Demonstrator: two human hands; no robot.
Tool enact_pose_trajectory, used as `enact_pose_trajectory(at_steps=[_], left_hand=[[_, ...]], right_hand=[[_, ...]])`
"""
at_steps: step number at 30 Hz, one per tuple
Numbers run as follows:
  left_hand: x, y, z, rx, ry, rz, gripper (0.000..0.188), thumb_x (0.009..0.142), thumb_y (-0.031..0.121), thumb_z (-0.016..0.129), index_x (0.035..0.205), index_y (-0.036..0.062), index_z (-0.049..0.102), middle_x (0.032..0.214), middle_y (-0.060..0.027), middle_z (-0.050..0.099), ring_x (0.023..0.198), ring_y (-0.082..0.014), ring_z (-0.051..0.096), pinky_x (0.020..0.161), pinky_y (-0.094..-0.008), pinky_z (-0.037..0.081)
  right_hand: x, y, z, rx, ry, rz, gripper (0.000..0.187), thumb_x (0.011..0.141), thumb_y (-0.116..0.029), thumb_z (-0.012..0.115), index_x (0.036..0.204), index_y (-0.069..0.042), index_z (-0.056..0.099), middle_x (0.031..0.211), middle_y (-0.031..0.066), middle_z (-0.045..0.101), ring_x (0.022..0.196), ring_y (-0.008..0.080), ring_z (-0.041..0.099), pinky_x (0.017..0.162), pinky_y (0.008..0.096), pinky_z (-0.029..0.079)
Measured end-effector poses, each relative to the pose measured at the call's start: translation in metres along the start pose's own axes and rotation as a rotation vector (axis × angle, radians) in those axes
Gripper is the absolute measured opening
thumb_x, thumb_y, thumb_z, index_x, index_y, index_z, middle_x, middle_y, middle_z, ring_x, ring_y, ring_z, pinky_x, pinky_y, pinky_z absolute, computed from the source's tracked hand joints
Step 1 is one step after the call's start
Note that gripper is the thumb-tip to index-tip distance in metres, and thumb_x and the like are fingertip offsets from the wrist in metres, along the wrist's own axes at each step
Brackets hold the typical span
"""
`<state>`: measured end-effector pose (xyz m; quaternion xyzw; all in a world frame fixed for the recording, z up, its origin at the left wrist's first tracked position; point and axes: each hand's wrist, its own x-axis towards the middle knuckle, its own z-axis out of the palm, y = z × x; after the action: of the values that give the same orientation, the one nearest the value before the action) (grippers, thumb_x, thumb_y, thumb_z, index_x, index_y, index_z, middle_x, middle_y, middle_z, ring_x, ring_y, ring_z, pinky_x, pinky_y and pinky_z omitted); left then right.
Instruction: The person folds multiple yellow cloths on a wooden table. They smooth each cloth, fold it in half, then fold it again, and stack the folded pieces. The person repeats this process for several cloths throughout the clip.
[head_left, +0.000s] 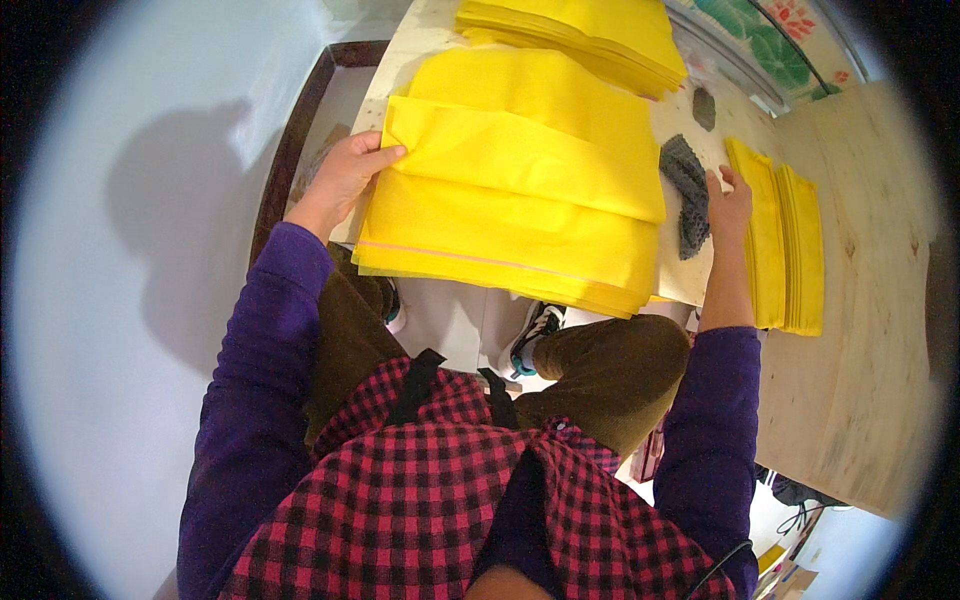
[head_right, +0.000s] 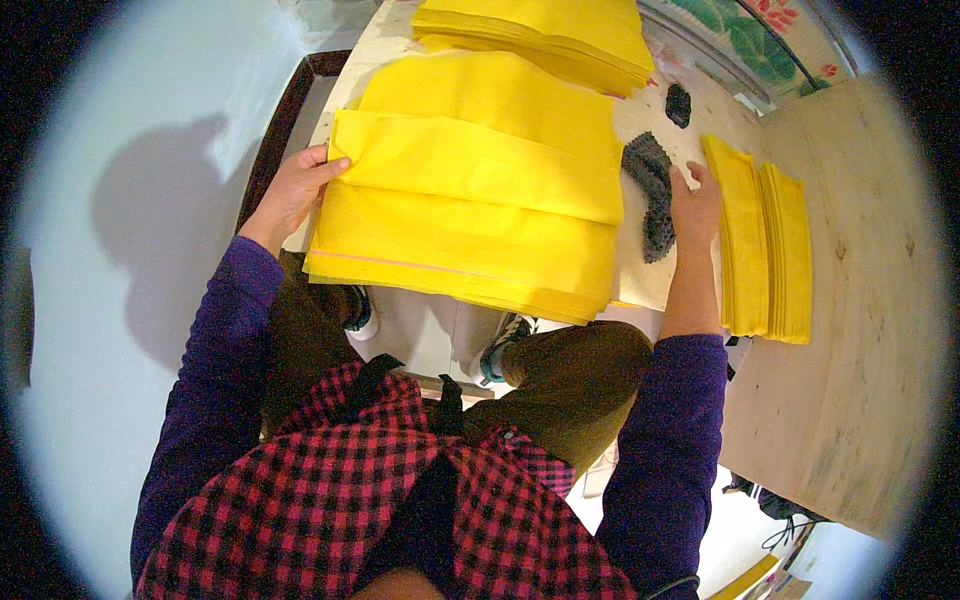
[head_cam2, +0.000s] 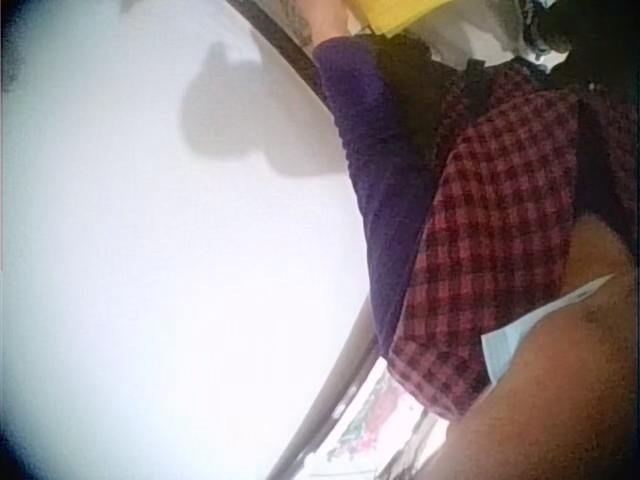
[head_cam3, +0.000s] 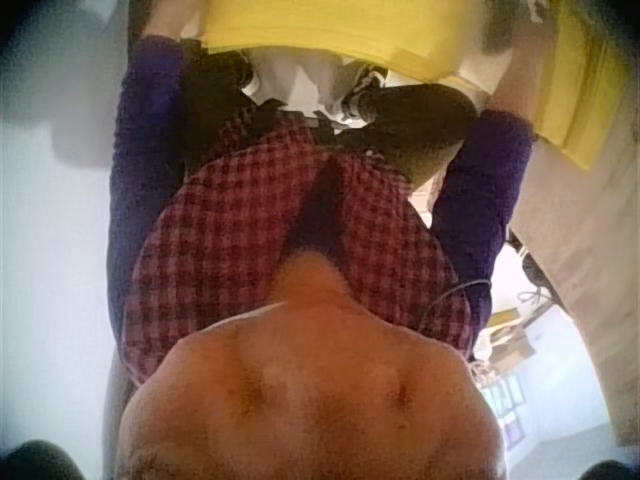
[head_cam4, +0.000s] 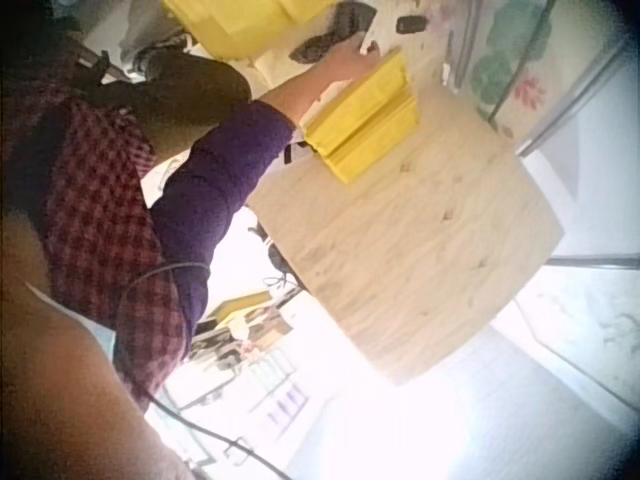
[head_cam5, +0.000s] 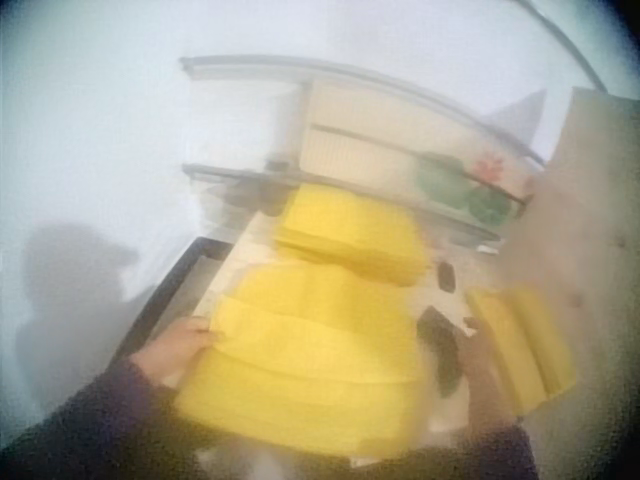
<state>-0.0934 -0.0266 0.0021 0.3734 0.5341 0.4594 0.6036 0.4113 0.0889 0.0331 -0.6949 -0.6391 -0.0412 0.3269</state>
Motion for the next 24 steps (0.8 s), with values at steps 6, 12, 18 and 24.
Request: enact_pose_trajectory(at_steps=[6,12,18,24], left_hand=[[-0.002,0.003,0.002,0.019,-0.031,0.014,0.028,0.086,0.004,0.061,0.113,-0.0023,0.061,0.106,-0.0063,0.066,0.095,-0.0144,0.062,0.089,-0.0252,0.046],[-0.004,0.004,0.002,0.05,-0.03,0.017,0.031,0.084,0.002,0.062,0.115,-0.0028,0.059,0.107,-0.0072,0.066,0.094,-0.0147,0.061,0.089,-0.0258,0.046],[-0.002,0.004,0.0,0.077,-0.062,0.03,0.031,0.084,0.004,0.064,0.114,-0.0022,0.059,0.106,-0.0069,0.066,0.094,-0.0148,0.061,0.087,-0.0257,0.046],[-0.004,0.006,0.003,-0.019,0.063,-0.023,0.038,0.092,0.03,0.061,0.115,0.0005,0.06,0.107,-0.0053,0.065,0.092,-0.0133,0.059,0.08,-0.0232,0.046]], right_hand=[[-0.033,-0.106,-0.01,0.437,-0.352,-0.217,0.027,0.082,-0.019,0.07,0.106,-0.007,0.065,0.108,0.0103,0.064,0.099,0.0242,0.06,0.084,0.0315,0.047],[-0.066,-0.198,0.016,0.433,-0.323,-0.818,0.041,0.075,-0.026,0.075,0.109,-0.006,0.063,0.112,0.0155,0.062,0.106,0.0329,0.057,0.093,0.0401,0.045],[-0.074,-0.243,0.03,0.21,-0.417,-0.821,0.042,0.077,-0.036,0.07,0.109,-0.009,0.065,0.1,0.0134,0.066,0.102,0.033,0.059,0.091,0.0451,0.043],[-0.087,-0.246,0.0,-0.01,-0.699,-0.845,0.027,0.078,-0.032,0.068,0.09,-0.008,0.064,0.08,0.0144,0.067,0.08,0.0346,0.063,0.074,0.0451,0.049]])
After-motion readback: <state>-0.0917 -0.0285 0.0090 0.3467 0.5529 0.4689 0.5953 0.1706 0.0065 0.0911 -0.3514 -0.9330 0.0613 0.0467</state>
